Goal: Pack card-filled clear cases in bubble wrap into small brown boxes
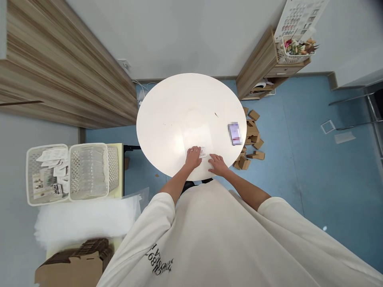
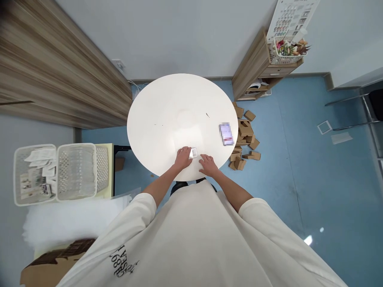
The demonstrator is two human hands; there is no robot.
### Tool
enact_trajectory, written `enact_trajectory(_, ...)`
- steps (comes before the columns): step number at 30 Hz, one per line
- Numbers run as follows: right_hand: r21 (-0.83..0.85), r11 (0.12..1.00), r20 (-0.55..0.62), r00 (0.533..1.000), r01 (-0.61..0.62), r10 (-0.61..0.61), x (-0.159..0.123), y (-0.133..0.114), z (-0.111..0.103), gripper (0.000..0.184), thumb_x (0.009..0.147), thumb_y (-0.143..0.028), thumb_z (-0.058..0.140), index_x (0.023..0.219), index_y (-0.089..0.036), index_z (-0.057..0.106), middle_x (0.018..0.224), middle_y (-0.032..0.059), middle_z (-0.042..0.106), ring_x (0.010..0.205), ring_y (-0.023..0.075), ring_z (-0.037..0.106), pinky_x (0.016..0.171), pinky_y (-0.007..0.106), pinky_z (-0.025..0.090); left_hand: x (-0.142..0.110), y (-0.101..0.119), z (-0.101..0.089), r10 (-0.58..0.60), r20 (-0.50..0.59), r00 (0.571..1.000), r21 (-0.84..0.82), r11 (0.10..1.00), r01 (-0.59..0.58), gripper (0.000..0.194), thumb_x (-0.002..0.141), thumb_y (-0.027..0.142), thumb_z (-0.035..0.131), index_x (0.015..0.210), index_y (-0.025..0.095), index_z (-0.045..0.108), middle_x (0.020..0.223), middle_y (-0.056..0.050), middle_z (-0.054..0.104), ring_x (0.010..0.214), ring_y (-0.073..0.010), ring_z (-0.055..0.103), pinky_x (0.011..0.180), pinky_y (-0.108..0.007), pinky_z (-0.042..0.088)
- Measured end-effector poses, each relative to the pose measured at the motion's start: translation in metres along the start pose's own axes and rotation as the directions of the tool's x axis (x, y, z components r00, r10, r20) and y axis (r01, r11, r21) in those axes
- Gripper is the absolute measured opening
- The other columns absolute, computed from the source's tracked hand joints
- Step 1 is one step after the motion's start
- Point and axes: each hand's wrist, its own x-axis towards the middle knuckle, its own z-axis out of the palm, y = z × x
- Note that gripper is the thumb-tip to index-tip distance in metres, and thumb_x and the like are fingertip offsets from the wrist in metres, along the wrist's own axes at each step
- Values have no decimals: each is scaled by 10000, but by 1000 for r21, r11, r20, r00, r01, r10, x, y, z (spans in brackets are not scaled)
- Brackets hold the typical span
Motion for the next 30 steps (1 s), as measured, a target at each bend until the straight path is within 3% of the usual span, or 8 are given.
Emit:
enact_trajectory(9, -66, 997, -10, 999, 49, -50, 2, 2, -1, 333, 941, -261, 533, 1261, -194, 598, 1637, 140, 278, 1489, 328, 216, 1177, 525, 176, -2, 5, 4, -28, -2, 1000, 43, 999, 28, 691, 891, 281, 596, 1525, 171, 345, 1553, -177, 397, 1475, -345, 317, 1195, -491, 241)
enact_trajectory(13, -45, 998, -42, 998, 41, -42, 4, -1, -12, 287, 966, -207, 443, 1170, -192, 644, 1564, 137, 406, 1416, 313, 339, 1153, 496, 223, -8, 0, -2, -56, -3, 998, 1, 998, 56, 645, 948, 307, 523, 1545, 194, 307, 1630, -160, 294, 1465, -315, 355, 1177, -467, 290)
enact_trajectory(18, 98, 995, -84, 996, 4, 5, 22, 0, -40, 268, 981, -226, 409, 1104, -202, 645, 1271, 114, 638, 1157, 265, 558, 1035, 403, 358, -12, -16, -15, -99, 10, 995, -83, 992, 100, 475, 1023, 340, 378, 1475, 197, 412, 1502, -131, 491, 1379, -246, 476, 1116, -410, 386)
enact_trajectory(24, 282, 951, -1, 991, -130, 136, 57, 7, -64, 251, 1002, -307, 420, 1127, -223, 621, 1068, 70, 710, 932, 232, 637, 789, 320, 437, -10, -23, -33, -278, 69, 958, -160, 945, 285, 508, 1066, 432, 225, 1432, 190, 481, 1460, -113, 557, 1269, -229, 583, 1031, -368, 462)
enact_trajectory(27, 331, 922, 19, 978, -202, 207, 70, 9, -65, 243, 998, -372, 458, 1091, -226, 628, 1032, 67, 716, 897, 227, 640, 732, 302, 430, -13, -11, -42, -247, -42, 968, -133, 962, 240, 512, 1065, 445, 238, 1421, 172, 486, 1443, -120, 567, 1315, -232, 539, 1085, -380, 418)
enact_trajectory(30, 380, 890, 24, 965, -251, 262, 76, 9, -62, 253, 987, -409, 478, 1035, -223, 642, 1035, 71, 714, 899, 222, 636, 712, 295, 432, -15, 5, -44, -61, -95, 994, -43, 997, 57, 497, 1007, 482, 436, 1412, 197, 483, 1443, -119, 550, 1361, -260, 482, 1163, -417, 324)
